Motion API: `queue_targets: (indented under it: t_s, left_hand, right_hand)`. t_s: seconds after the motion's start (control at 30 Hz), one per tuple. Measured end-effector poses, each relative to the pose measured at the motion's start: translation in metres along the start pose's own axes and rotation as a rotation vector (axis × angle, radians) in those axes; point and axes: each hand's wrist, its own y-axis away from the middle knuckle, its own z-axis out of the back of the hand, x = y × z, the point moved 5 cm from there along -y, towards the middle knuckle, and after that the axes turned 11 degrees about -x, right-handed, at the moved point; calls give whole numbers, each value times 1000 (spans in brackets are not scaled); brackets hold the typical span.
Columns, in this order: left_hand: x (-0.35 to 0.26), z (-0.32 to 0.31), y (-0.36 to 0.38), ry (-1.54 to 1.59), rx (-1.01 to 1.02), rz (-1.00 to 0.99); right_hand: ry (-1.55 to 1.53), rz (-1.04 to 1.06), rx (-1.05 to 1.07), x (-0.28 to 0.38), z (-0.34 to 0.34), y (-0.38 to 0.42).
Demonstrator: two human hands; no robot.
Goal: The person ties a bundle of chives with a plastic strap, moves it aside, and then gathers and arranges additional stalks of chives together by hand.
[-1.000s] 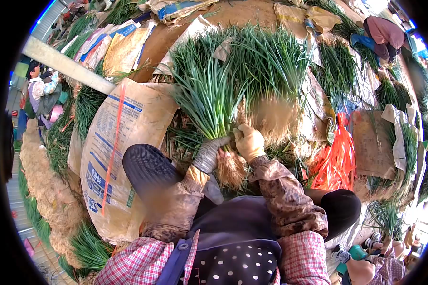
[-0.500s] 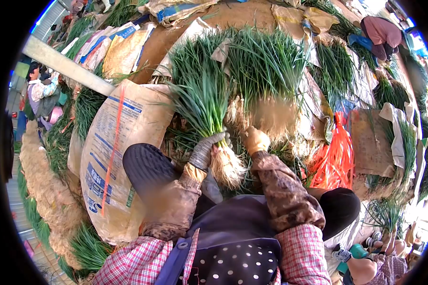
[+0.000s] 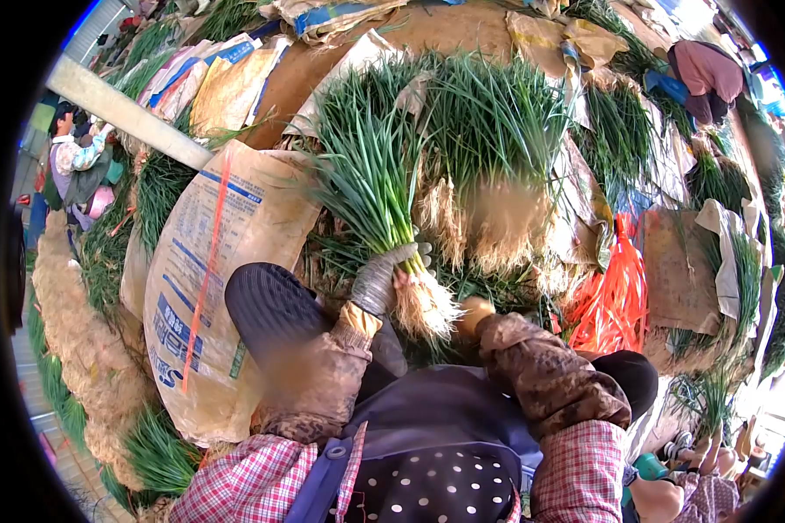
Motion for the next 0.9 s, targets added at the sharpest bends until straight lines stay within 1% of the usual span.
queue_targets:
  t_s: [0.03, 0.07, 0.1, 0.13, 0.17, 0.23, 0.27, 0.37, 0.4, 0.43, 0.5, 0.57, 0.6, 0.7, 0.73, 0.83, 0.87, 0.9]
  left_hand:
    - [2, 3, -2, -31, -3, 15]
    - [2, 4, -3, -63, -3, 28]
    - [7, 8, -9, -71, -10, 30]
    - [12, 11, -14, -80, -17, 31]
    - [16, 14, -19, -88, -24, 33]
    - [18, 14, -19, -103, -17, 47]
    - [14, 8, -12, -69, 19, 9]
    - [15, 10, -13, -94, 18, 43]
    - [11, 6, -7, -142, 22, 24]
    - [8, 3, -1, -189, 26, 9]
    - [3, -9, 10, -167, -35, -8]
    - [0, -11, 12, -243, -42, 35]
    - [1, -11, 12, -282, -46, 55]
    - [7, -9, 9, -273, -24, -10]
    - [14, -4, 0, -240, -3, -33]
    - [10, 0, 3, -329, -98, 14]
    - [6, -5, 7, -334, -89, 9]
    - [9, -4, 4, -303, -52, 7]
  right_hand:
    - [-36, -35, -153, -13, 0, -16]
    - [-235, -183, -391, -17, 48, -22]
    - [-211, -329, -535, -5, 95, -13]
    - [-267, -462, -517, -17, 100, -31]
    - [-246, -529, -464, -31, 97, -51]
    - [-398, -450, -557, -41, 93, -65]
    - [-515, -448, -570, -41, 97, -64]
    - [-599, -458, -469, -34, 101, -49]
    - [-545, -416, -525, -26, 106, -35]
    - [-415, -297, -652, -13, 113, -19]
    - [-193, -190, -615, 19, 128, 20]
    - [5, -159, -410, 31, 111, 29]
    - [-33, -42, -416, 38, 112, 37]
    - [-85, 104, -541, 41, 121, 48]
    - [-277, 44, -464, 39, 121, 45]
    - [-767, 50, -640, 18, 111, 30]
    - [-1021, -142, -498, 7, 97, 13]
    - [-1318, -222, -446, 5, 100, 0]
